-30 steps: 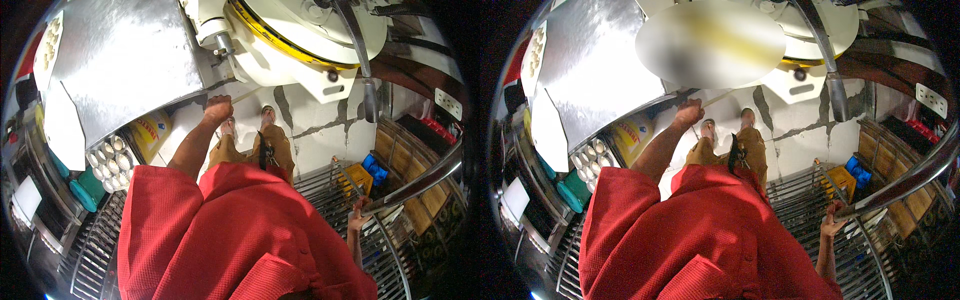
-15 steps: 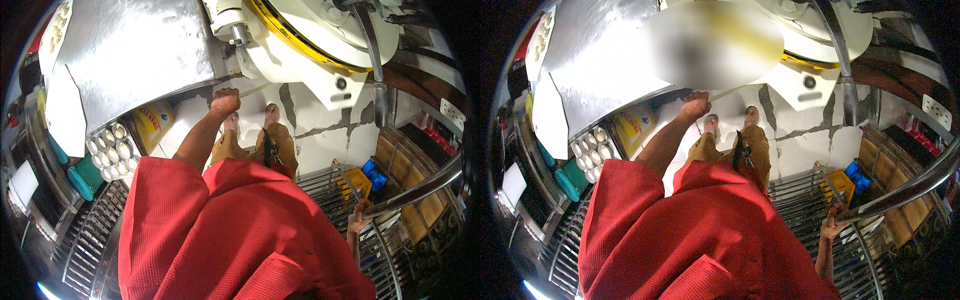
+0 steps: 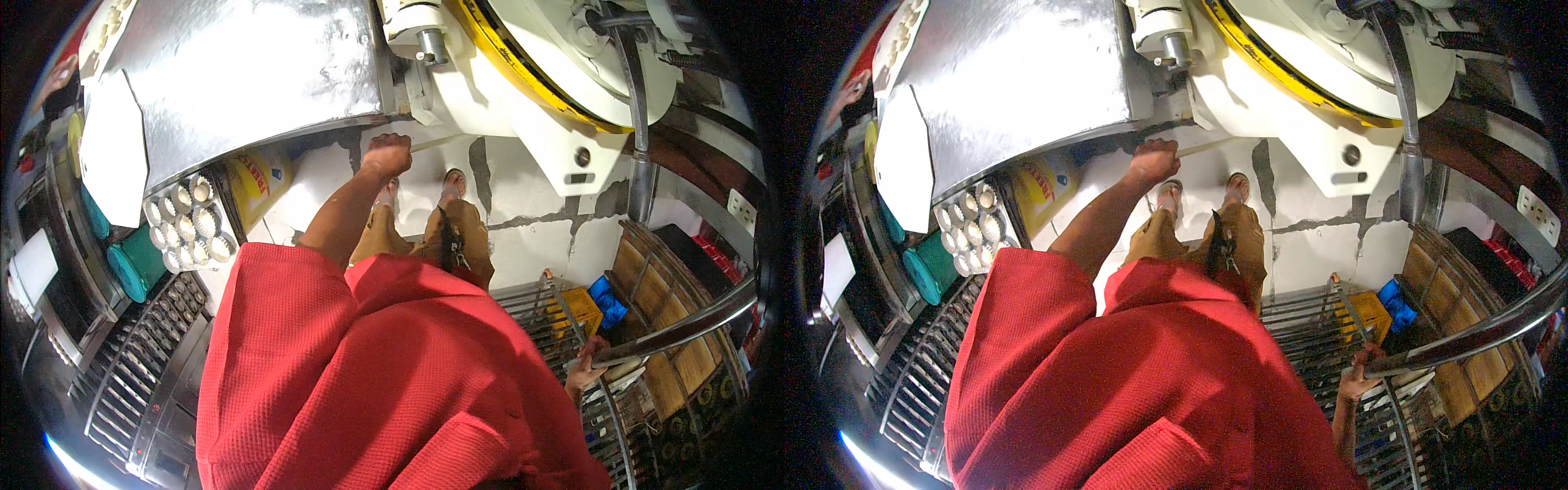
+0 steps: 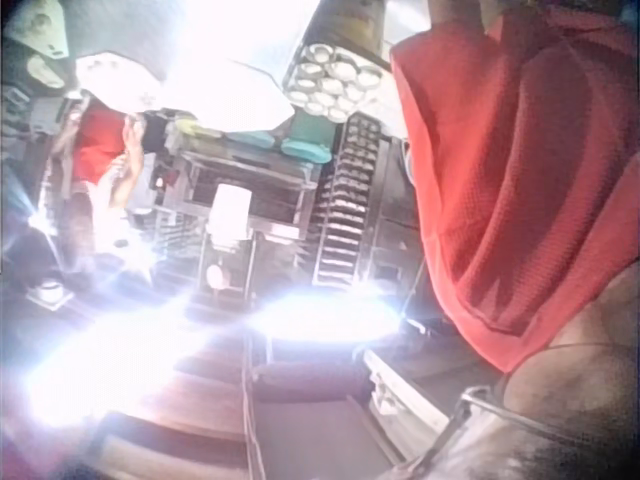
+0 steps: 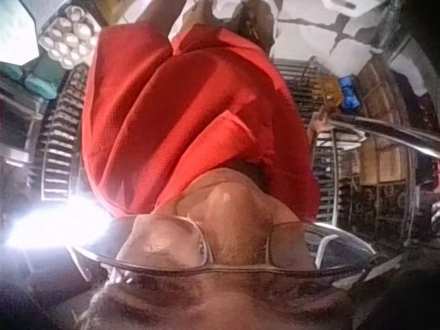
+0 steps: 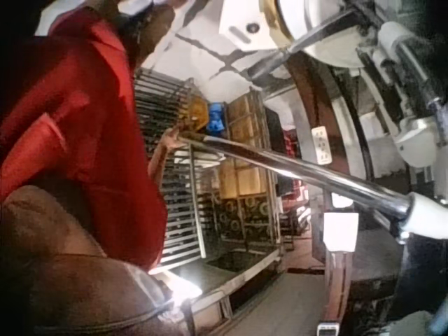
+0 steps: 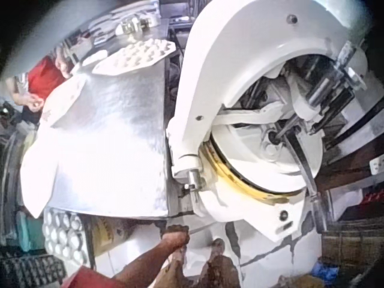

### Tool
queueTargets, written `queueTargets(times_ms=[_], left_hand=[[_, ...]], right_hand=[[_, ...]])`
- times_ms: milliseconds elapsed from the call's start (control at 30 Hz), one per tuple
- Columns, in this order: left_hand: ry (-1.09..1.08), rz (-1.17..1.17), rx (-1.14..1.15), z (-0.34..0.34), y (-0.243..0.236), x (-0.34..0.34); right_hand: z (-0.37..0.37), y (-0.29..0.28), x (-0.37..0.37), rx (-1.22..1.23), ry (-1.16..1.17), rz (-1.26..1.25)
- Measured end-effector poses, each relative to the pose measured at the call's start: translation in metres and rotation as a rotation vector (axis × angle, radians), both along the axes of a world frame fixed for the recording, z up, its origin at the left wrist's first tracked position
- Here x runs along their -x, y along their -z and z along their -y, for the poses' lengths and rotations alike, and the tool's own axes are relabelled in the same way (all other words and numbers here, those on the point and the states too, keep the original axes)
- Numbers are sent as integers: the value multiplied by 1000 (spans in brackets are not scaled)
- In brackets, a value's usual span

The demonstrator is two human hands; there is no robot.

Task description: The person prepares dough balls for baking by placing paper liners into metal tins on a tray, rolling individual dough pieces by hand, and arranging the dough into the lined tins before placing the tray into a rack.

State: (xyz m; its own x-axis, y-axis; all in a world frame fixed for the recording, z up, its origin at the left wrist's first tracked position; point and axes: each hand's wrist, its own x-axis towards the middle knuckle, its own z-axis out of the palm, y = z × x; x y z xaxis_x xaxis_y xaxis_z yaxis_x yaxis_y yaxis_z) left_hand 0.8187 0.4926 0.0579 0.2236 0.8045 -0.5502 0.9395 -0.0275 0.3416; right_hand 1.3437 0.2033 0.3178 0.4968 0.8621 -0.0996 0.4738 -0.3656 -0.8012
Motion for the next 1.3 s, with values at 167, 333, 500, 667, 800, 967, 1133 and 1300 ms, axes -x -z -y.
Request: queueTargets(times_ms=[167,333,500,667,800,967,1133,1300], left_hand=[[-26,-25,-39,6,10,-1],[1,-16,-37,5,11,-1],[-3,-23,-42,6,17,1],[-5,-19,-24,6,18,-1],[8,1,-30,6,20,4],[14,42,-68,7,25,4],[-33,-55,-20,5,14,-4],[-13,-41,-25,3,19,-4]], right_hand=[[-9,-5,1,25,-120,31],[2,-4,-18,66,-270,132],[-10,-9,0,76,-197,133],[26,23,-52,-115,-312,187],[28,16,-50,75,-294,161],[37,27,-40,-74,-27,-232],[3,9,2,-111,22,-212],[8,12,-8,-89,-81,-117]])
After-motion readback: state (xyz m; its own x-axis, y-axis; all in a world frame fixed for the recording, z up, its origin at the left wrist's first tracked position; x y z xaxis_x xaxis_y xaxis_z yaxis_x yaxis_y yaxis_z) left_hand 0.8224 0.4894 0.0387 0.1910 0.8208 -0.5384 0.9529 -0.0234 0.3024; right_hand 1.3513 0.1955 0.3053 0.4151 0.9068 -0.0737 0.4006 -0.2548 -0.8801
